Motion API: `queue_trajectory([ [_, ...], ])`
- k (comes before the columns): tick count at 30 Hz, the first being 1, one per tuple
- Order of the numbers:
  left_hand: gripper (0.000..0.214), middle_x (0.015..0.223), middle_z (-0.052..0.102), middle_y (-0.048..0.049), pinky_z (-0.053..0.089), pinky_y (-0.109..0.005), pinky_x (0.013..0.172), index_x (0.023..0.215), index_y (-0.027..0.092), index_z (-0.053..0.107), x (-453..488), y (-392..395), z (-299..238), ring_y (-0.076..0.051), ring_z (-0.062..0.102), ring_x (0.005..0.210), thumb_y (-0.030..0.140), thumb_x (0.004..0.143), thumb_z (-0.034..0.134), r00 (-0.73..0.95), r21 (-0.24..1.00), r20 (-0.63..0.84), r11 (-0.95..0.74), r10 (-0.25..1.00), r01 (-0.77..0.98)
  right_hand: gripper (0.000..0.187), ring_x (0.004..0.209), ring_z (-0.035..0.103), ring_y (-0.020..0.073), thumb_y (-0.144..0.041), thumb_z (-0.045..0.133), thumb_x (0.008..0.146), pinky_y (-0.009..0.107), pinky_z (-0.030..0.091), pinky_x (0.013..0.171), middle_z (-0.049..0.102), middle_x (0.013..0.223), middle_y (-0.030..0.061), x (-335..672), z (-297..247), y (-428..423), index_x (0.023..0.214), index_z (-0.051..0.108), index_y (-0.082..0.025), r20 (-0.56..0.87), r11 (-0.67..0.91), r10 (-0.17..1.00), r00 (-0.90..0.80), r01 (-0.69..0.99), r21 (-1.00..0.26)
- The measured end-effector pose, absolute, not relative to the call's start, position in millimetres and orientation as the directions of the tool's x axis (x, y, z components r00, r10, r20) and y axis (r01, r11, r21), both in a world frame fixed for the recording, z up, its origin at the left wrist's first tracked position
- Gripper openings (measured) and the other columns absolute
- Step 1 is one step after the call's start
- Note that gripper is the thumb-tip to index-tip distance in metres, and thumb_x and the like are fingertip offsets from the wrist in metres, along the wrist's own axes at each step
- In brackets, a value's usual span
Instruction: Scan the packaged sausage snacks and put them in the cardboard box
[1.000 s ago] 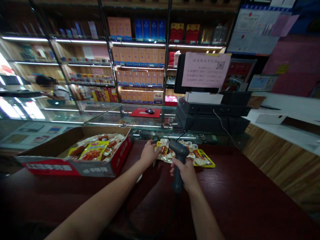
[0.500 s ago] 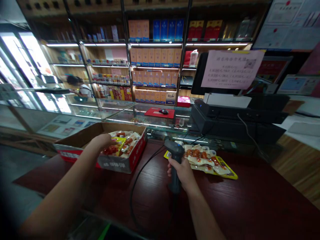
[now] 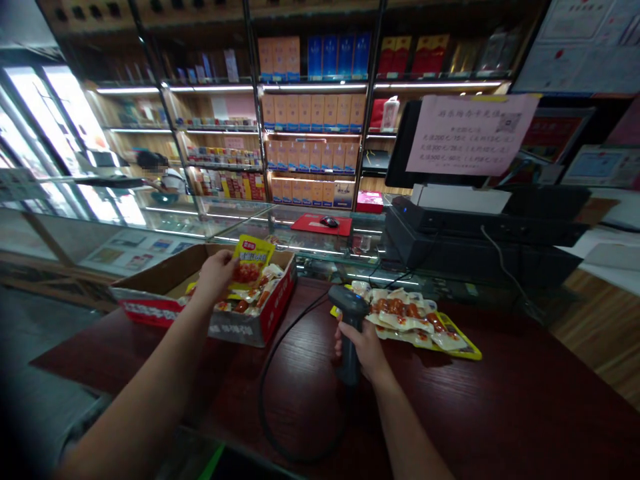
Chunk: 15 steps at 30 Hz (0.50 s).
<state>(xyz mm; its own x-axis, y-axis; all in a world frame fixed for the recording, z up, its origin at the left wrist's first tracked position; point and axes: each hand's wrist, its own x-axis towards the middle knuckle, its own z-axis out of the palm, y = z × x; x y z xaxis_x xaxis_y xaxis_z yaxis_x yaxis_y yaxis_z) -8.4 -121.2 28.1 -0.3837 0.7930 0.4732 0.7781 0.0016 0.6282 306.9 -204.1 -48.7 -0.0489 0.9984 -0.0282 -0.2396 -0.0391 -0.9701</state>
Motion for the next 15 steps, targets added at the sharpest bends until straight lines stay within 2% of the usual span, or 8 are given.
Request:
queue_trajectory([
  [2,0.014,0.074,0.062,-0.0037,0.043,-0.026,0.066,0.073,0.017,0.057,11.1,-120.3,30.1,-0.016,0.056,0.070,0.027,0.073,0.047,-0.436,0.788,0.489,-0.169,0.756,0.592,0.031,0.042,0.055,0.0123,-0.040,0.072,0.059,0.025,0.047,0.041,0.060,0.056,-0.0010,308.4,-48.1,-205.2,0.072,0.059,-0.015,-0.016,-0.028,0.998,-0.053,-0.252,-0.967],
  [4,0.013,0.070,0.060,-0.0012,0.044,-0.025,0.063,0.074,0.017,0.054,37.6,-119.2,27.6,-0.014,0.055,0.065,0.028,0.072,0.048,-0.450,0.912,0.406,-0.316,0.795,0.263,0.030,0.042,0.054,0.0121,-0.040,0.071,0.061,0.025,0.048,0.041,0.060,0.058,-0.0009,309.7,-47.5,-206.2,0.074,0.060,-0.016,0.000,-0.015,0.998,-0.056,-0.267,-0.964],
  [5,0.012,0.068,0.059,-0.0002,0.044,-0.025,0.062,0.074,0.017,0.053,52.6,-118.9,24.2,-0.013,0.054,0.063,0.028,0.071,0.049,-0.429,0.936,0.339,-0.346,0.837,0.064,0.030,0.043,0.054,0.0121,-0.040,0.071,0.062,0.025,0.048,0.042,0.060,0.058,-0.0010,310.1,-47.3,-206.7,0.076,0.060,-0.016,0.009,-0.008,0.998,-0.063,-0.275,-0.961],
  [7,0.010,0.065,0.056,0.0001,0.046,-0.027,0.062,0.071,0.018,0.051,82.7,-118.7,12.3,-0.013,0.055,0.061,0.028,0.069,0.052,-0.281,0.916,0.206,-0.286,0.937,-0.280,0.029,0.043,0.055,0.0123,-0.038,0.070,0.063,0.025,0.048,0.042,0.060,0.059,-0.0012,310.6,-47.4,-207.8,0.079,0.060,-0.016,0.028,0.001,0.996,-0.088,-0.296,-0.955],
  [9,0.010,0.059,0.052,-0.0001,0.048,-0.031,0.064,0.067,0.017,0.051,109.3,-119.2,-6.0,-0.013,0.053,0.057,0.027,0.069,0.053,-0.049,0.859,0.076,-0.090,0.996,-0.504,0.029,0.044,0.055,0.0123,-0.036,0.069,0.064,0.025,0.047,0.042,0.061,0.059,-0.0013,310.5,-47.7,-209.0,0.082,0.060,-0.016,0.043,0.004,0.992,-0.119,-0.311,-0.950],
  [12,0.015,0.057,0.049,-0.0013,0.049,-0.038,0.069,0.063,0.018,0.051,136.6,-119.1,-41.0,-0.015,0.053,0.059,0.029,0.072,0.051,0.254,0.753,-0.013,0.176,0.967,-0.634,0.029,0.043,0.054,0.0118,-0.036,0.067,0.065,0.024,0.046,0.042,0.061,0.059,-0.0016,309.8,-48.0,-210.5,0.085,0.060,-0.017,0.046,-0.008,0.984,-0.172,-0.301,-0.954],
  [13,0.018,0.058,0.051,-0.0022,0.049,-0.040,0.069,0.061,0.018,0.051,142.2,-118.4,-52.4,-0.016,0.054,0.060,0.031,0.073,0.052,0.287,0.739,-0.019,0.207,0.958,-0.642,0.029,0.043,0.054,0.0118,-0.036,0.067,0.065,0.023,0.046,0.042,0.061,0.059,-0.0016,309.5,-48.0,-210.9,0.086,0.059,-0.017,0.045,-0.014,0.980,-0.193,-0.293,-0.956],
  [15,0.022,0.060,0.054,-0.0042,0.049,-0.041,0.069,0.059,0.017,0.052,148.7,-116.2,-71.1,-0.018,0.056,0.062,0.034,0.072,0.055,0.251,0.783,-0.041,0.187,0.967,-0.593,0.029,0.043,0.054,0.0120,-0.036,0.066,0.066,0.024,0.046,0.042,0.061,0.059,-0.0016,309.3,-48.0,-211.6,0.085,0.058,-0.017,0.036,-0.033,0.969,-0.243,-0.275,-0.961],
])
